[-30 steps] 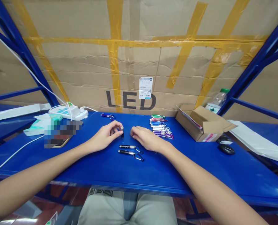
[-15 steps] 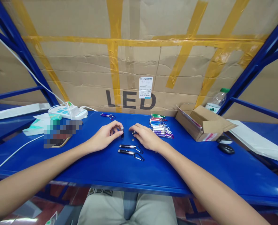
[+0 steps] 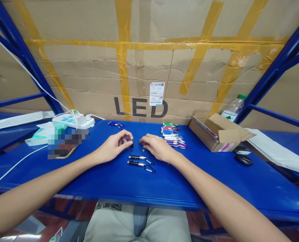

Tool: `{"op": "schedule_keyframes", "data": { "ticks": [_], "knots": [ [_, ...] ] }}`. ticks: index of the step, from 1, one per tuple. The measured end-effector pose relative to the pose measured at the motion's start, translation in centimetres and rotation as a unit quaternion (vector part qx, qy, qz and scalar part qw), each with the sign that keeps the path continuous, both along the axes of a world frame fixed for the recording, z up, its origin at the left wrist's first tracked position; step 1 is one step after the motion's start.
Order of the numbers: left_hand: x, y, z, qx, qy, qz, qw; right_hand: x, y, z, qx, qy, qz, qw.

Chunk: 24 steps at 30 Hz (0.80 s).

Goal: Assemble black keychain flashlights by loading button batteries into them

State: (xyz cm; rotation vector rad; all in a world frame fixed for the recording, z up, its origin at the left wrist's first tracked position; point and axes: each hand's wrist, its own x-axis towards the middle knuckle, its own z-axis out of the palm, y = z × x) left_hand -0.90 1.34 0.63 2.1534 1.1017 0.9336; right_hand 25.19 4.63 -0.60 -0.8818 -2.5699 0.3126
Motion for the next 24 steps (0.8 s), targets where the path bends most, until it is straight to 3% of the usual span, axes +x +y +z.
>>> {"op": "schedule_keyframes", "data": {
  "ticks": [24],
  "knots": [
    [0.02,-0.14,0.21,-0.005,0.002,0.001,1.000,-0.02,-0.31,0.24,-0.004,0.008,-0.020,1.000]
  ]
}}
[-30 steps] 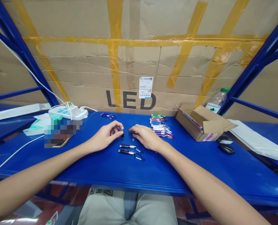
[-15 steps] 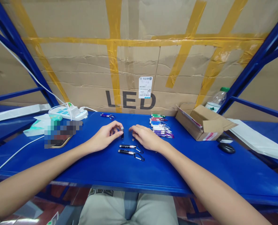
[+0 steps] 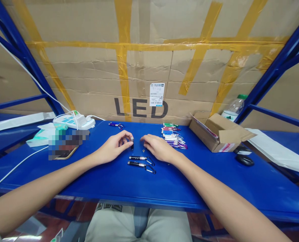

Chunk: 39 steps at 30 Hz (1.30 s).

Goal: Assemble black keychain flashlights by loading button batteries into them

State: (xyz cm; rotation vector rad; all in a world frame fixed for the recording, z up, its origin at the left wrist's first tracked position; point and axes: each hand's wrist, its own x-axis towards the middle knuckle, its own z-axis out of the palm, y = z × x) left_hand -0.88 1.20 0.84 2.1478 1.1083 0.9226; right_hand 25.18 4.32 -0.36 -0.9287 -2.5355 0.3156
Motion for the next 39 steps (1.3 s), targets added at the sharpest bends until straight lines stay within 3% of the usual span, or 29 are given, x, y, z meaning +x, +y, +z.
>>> {"op": "schedule_keyframes", "data": {
  "ticks": [17,39],
  "knots": [
    [0.01,-0.11,0.11,0.001,0.003,-0.005,1.000,0.34,0.32,0.19,0.041,0.003,-0.032,0.999],
    [-0.04,-0.06,-0.04,0.004,0.004,-0.008,1.000,0.73,0.65,0.42,0.014,-0.054,-0.032,0.998]
  ]
}}
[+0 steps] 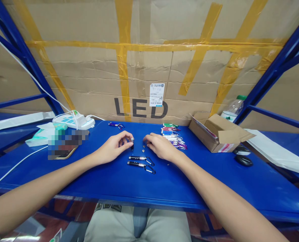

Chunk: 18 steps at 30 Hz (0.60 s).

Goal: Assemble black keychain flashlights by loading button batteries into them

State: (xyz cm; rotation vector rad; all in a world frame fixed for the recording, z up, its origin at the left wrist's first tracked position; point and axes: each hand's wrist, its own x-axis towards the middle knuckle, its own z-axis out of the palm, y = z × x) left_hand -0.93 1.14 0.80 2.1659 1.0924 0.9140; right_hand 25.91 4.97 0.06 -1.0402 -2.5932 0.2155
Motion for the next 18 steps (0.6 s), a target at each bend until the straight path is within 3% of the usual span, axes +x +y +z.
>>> {"op": "schedule_keyframes", "data": {
  "ticks": [18],
  "knots": [
    [-0.01,0.09,-0.12,0.000,0.004,-0.002,1.000,-0.21,-0.45,-0.28,0.038,-0.044,-0.012,0.998]
  ]
}}
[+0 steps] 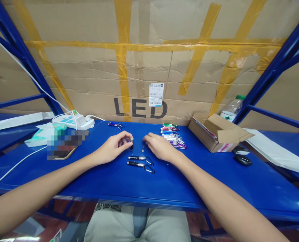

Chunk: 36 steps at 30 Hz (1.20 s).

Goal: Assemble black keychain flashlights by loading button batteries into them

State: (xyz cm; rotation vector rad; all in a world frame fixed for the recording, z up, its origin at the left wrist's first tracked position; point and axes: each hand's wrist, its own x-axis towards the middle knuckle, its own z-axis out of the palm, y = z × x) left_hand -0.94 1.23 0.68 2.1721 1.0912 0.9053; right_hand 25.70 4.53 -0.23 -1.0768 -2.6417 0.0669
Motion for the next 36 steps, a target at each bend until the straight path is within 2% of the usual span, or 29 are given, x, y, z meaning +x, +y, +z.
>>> {"op": "schedule_keyframes", "data": {
  "ticks": [25,32,36],
  "knots": [
    [0.1,0.0,0.0,0.000,0.003,-0.001,1.000,-0.4,-0.1,-0.1,0.006,-0.010,-0.009,1.000],
    [0.0,0.0,-0.1,0.004,0.008,0.000,1.000,0.7,0.1,1.4,-0.042,0.059,0.021,0.997],
    [0.0,0.0,-0.1,0.004,0.007,-0.002,1.000,0.9,-0.2,2.3,-0.100,0.064,0.027,0.993]
  ]
}}
